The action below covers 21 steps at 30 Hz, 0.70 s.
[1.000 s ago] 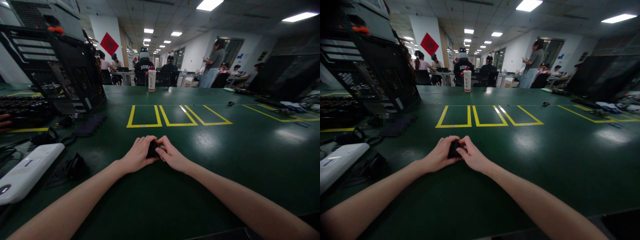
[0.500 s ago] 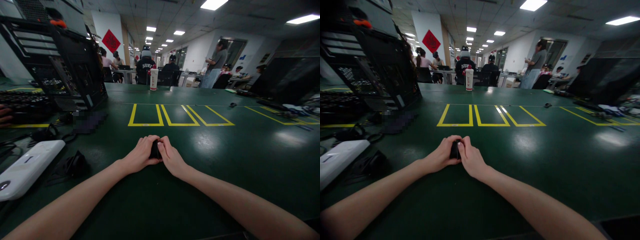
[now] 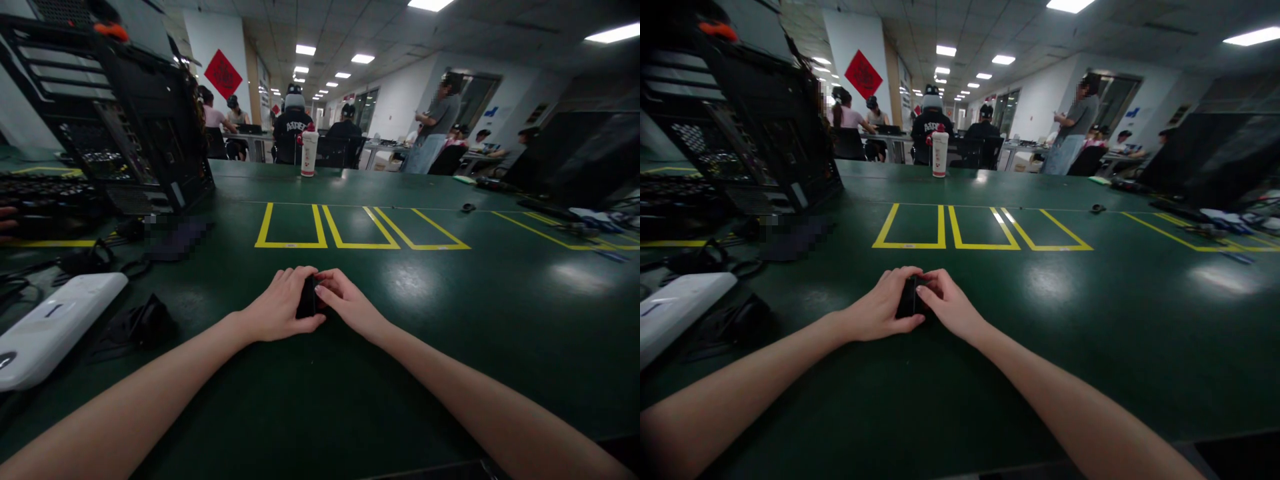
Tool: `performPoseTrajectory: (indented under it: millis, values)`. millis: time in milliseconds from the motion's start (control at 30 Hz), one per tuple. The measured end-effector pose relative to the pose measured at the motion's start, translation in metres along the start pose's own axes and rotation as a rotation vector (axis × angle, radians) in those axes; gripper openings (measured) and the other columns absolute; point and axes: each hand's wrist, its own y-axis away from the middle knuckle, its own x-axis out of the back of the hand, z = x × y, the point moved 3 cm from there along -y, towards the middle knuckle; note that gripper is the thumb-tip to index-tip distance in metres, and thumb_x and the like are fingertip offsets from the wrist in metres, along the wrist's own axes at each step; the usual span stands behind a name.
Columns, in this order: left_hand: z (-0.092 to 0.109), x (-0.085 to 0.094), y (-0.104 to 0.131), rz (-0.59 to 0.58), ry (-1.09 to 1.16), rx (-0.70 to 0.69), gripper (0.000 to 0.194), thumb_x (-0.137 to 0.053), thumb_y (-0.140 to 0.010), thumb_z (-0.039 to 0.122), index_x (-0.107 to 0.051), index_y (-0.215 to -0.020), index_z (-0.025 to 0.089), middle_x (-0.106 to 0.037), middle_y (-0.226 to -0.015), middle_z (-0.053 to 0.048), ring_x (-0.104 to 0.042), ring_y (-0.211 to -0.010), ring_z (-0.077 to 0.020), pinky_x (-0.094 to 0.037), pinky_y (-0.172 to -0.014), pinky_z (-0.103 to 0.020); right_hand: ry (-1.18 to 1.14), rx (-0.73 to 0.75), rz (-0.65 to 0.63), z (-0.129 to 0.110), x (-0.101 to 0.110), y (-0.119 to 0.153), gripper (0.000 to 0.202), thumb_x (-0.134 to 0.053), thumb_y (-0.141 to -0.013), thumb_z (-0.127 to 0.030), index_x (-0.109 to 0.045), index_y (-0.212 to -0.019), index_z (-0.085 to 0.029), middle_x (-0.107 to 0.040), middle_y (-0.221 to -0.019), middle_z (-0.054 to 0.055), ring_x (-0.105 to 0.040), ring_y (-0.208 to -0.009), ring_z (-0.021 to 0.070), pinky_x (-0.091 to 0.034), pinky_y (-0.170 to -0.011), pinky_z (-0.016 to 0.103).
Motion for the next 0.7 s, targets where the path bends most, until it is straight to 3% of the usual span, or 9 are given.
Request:
performPoseTrajectory:
  millis: [133, 300, 500, 700]
  values:
    - [0.0024, 0.0023, 0.0009, -0.027, -0.002, 0.000, 0.053, -0.052, -0.077, 0.038, -0.027, -0.119, 0.019, -0.044, -0.113, -0.010, -0.048, -0.094, -0.0245, -0.038, -0.085, -0.043, -0.035, 0.015, -0.035, -0.0006, 0.0018, 0.0002, 0.013, -0.050, -0.081, -0.024, -0.048, -0.093, -0.019, -0.053, -0.093, 0.002, -0.054, -0.089, 0.0150, -0.046, -0.080, 0.034]
    - [0.0001, 0.0013, 0.0016, -0.026, -0.015, 0.001, 0.055, -0.053, -0.076, 0.040, -0.027, -0.119, 0.017, -0.045, -0.110, -0.010, -0.047, -0.093, -0.0243, -0.039, -0.083, -0.042, -0.140, 0.067, -0.067, -0.0033, 0.0040, 0.0023, 0.022, -0.061, -0.073, -0.017, -0.048, -0.091, -0.019, -0.054, -0.095, 0.001, -0.055, -0.095, 0.0147, -0.044, -0.085, 0.033]
    - [-0.0025, -0.0010, 0.0014, 0.005, -0.024, -0.026, 0.057, -0.058, -0.073, 0.037, -0.027, -0.118, 0.019, -0.045, -0.110, -0.010, -0.047, -0.095, -0.0254, -0.037, -0.084, -0.043, -0.198, 0.001, 0.035, 0.0001, 0.0059, -0.0020, 0.013, -0.059, -0.074, -0.024, -0.052, -0.082, -0.017, -0.056, -0.086, 0.000, -0.055, -0.081, 0.0120, -0.046, -0.079, 0.032]
    - [-0.0026, -0.0010, 0.0010, -0.005, 0.004, -0.018, 0.056, -0.058, -0.073, 0.035, -0.028, -0.118, 0.020, -0.046, -0.111, -0.010, -0.048, -0.095, -0.0255, -0.037, -0.084, -0.043, -0.162, -0.052, 0.000, 0.0024, 0.0063, -0.0027, 0.021, -0.057, -0.076, -0.025, -0.052, -0.094, -0.018, -0.056, -0.094, 0.003, -0.055, -0.087, 0.0143, -0.047, -0.079, 0.034]
